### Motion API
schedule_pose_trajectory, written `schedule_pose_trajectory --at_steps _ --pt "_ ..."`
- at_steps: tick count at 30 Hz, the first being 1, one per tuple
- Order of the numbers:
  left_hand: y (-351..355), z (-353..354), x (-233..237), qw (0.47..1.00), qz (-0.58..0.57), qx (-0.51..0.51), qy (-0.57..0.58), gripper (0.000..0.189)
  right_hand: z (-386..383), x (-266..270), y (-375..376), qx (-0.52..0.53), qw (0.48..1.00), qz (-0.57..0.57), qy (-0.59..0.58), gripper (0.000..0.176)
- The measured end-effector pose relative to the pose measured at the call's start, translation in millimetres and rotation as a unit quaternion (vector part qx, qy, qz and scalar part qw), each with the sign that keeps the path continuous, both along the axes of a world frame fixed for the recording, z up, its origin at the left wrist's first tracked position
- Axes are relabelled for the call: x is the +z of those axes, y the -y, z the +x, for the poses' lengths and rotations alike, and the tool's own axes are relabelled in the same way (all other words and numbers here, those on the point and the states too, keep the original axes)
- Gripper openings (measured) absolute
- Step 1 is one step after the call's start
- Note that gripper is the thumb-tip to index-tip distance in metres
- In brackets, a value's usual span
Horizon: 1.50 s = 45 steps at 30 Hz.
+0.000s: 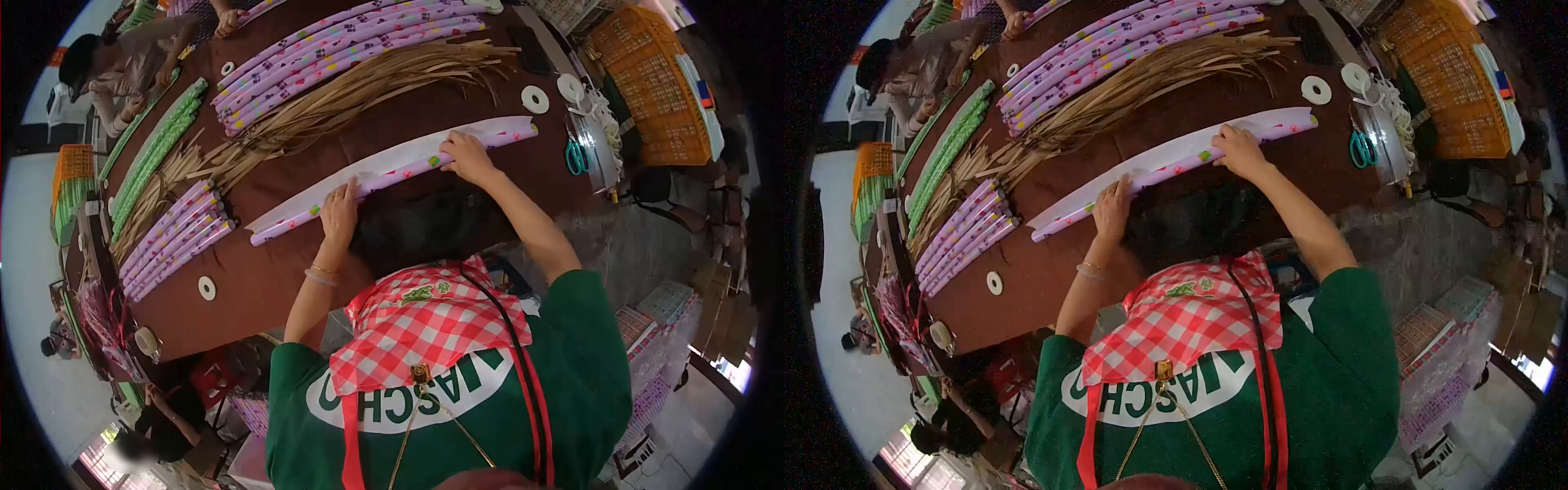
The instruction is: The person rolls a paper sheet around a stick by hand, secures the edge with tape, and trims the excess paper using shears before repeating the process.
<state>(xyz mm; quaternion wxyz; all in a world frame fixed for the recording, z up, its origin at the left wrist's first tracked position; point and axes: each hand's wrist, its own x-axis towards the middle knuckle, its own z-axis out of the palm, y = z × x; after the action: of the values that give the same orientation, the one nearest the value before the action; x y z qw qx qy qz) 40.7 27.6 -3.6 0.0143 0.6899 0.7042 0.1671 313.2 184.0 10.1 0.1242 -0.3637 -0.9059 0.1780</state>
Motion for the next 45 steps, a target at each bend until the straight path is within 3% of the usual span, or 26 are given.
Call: schedule_pose_trajectory --at_steps 2,8,12,16,19,21,22,28,36,40,45 --pt "6.1 4.3 -8.4 0.998 0.019 0.034 0.055 0.036 3.4 0.2 4.6 0.003 1.0 0.001 0.022 0.037" --pt "7.8 6.0 -5.9 0.999 -0.016 0.017 0.031 0.028 3.1 4.9 4.5 -0.006 0.998 -0.047 0.046 0.036" --pt "6.2 6.9 -11.1 0.999 0.021 0.02 0.035 0.015 2.9 10.5 5.7 0.01 0.998 -0.047 0.027 0.032" --pt "6.8 1.0 -15.9 0.998 0.041 0.018 0.034 0.016 1.8 10.6 1.0 0.03 0.999 -0.025 0.032 0.03" --pt "5.5 -4.0 -6.1 0.987 0.094 -0.018 0.133 0.028 2.8 6.8 -1.7 0.034 0.998 -0.012 0.05 0.03" --pt "9.1 -11.5 3.2 0.988 0.033 -0.003 0.153 0.029 2.7 3.5 -0.5 0.035 0.998 -0.006 0.05 0.03" --pt "11.6 -16.8 -2.2 0.992 0.09 0.011 0.089 0.029 3.3 4.5 -0.6 0.033 0.998 0.003 0.049 0.03" --pt "23.9 -23.0 -1.5 0.988 0.02 0.076 0.132 0.038 5.5 -1.4 9.9 -0.015 0.997 0.008 0.071 0.031" --pt "25.8 -23.9 1.7 0.997 0.005 0.012 0.073 0.029 39.4 -7.8 12.4 -0.032 0.994 0.073 0.068 0.044" --pt "25.0 -23.7 2.1 0.999 -0.004 0.006 0.041 0.031 75.3 -1.5 -7.3 -0.104 0.993 0.03 0.046 0.038" --pt "24.8 -21.7 -4.7 0.999 0.016 0.004 0.05 0.03 103.2 -2.6 -33.1 -0.068 0.996 -0.048 0.015 0.037"
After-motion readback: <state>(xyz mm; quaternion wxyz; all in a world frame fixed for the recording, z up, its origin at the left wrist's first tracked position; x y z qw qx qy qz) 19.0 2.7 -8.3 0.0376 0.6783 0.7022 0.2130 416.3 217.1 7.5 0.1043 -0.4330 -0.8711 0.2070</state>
